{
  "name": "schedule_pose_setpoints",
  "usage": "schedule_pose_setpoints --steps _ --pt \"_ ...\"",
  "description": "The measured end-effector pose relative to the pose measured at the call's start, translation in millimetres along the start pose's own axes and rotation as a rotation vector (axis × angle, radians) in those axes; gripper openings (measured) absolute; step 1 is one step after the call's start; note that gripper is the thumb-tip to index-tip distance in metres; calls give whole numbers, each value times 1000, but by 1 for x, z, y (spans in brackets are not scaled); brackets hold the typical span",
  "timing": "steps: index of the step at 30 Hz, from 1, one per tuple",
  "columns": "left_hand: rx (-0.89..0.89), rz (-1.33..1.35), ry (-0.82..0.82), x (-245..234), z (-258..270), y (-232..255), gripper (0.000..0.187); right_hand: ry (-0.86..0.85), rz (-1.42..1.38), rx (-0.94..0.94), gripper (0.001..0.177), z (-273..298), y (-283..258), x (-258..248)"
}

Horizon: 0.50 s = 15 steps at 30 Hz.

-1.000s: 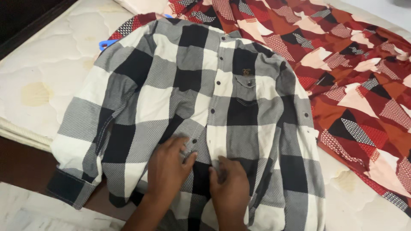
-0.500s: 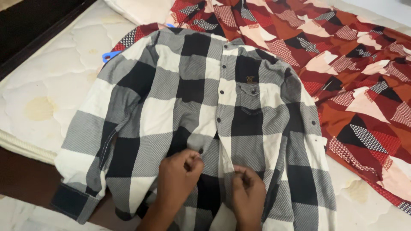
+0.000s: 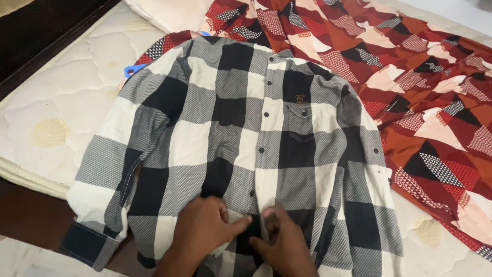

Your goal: The person buttons a black-and-white checkered shirt laid on a bed, starting from the middle and working downward, then upward to the collar. They then place a blue hanger into the shirt and adjust the collar.

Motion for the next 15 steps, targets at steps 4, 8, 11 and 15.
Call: schedule_pose_setpoints --steps 4,8,11,15 --pt "366 83 78 -5 16 18 32 -153 120 49 68 8 8 -2" --pt "210 246 -171 4 12 1 24 -228 162 36 91 20 33 -17" --pt "310 477 -160 -12 17 9 14 -179 220 -65 96 18 34 -35" --pt "368 729 -170 -16 13 3 9 22 139 -100 80 33 11 -72"
Point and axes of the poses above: each hand's wrist, its own z-axis away from the middle knuckle, its own x-axis out of the palm, y = z × x, the point moved 10 cm from there along -z, towards the middle knuckle, and after that the axes turned 15 degrees about -x, right-handed, at the moved point
